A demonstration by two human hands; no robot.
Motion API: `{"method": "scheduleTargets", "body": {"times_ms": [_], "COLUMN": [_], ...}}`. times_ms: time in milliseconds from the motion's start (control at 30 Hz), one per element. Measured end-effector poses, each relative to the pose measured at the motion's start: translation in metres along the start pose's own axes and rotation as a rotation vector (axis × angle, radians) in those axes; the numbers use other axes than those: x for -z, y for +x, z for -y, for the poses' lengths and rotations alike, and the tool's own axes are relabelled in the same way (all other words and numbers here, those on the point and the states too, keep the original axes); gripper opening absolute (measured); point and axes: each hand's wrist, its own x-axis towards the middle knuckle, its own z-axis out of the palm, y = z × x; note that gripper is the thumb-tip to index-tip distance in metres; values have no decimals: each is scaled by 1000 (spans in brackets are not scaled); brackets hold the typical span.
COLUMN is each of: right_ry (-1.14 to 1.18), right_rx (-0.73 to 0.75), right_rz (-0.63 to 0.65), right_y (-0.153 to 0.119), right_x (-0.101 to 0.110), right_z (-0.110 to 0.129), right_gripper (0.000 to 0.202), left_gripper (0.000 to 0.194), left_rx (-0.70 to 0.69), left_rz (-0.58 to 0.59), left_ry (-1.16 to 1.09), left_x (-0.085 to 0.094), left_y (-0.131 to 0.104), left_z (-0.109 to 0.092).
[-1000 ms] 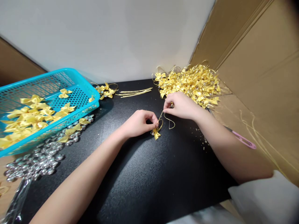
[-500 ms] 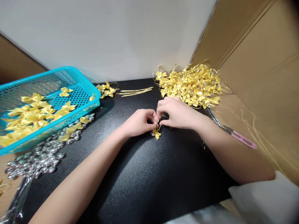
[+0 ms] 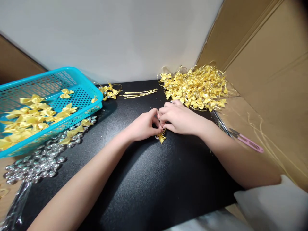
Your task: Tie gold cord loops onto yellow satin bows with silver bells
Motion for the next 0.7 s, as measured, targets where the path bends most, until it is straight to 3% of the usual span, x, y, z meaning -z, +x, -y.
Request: {"method": "scheduleTargets", "body": {"times_ms": [700], "right_ry": [-29], "right_rx": [-45], "right_rz": [-36], "right_y": [0], "right_x": [-4], "right_z": [-15], "right_gripper": [14], "left_gripper": [33], "left_rx": [-26], "left_rz": [87], "left_ry": [25], "left_x": [-2], "left_y": [-1], "left_z": [-1]}}
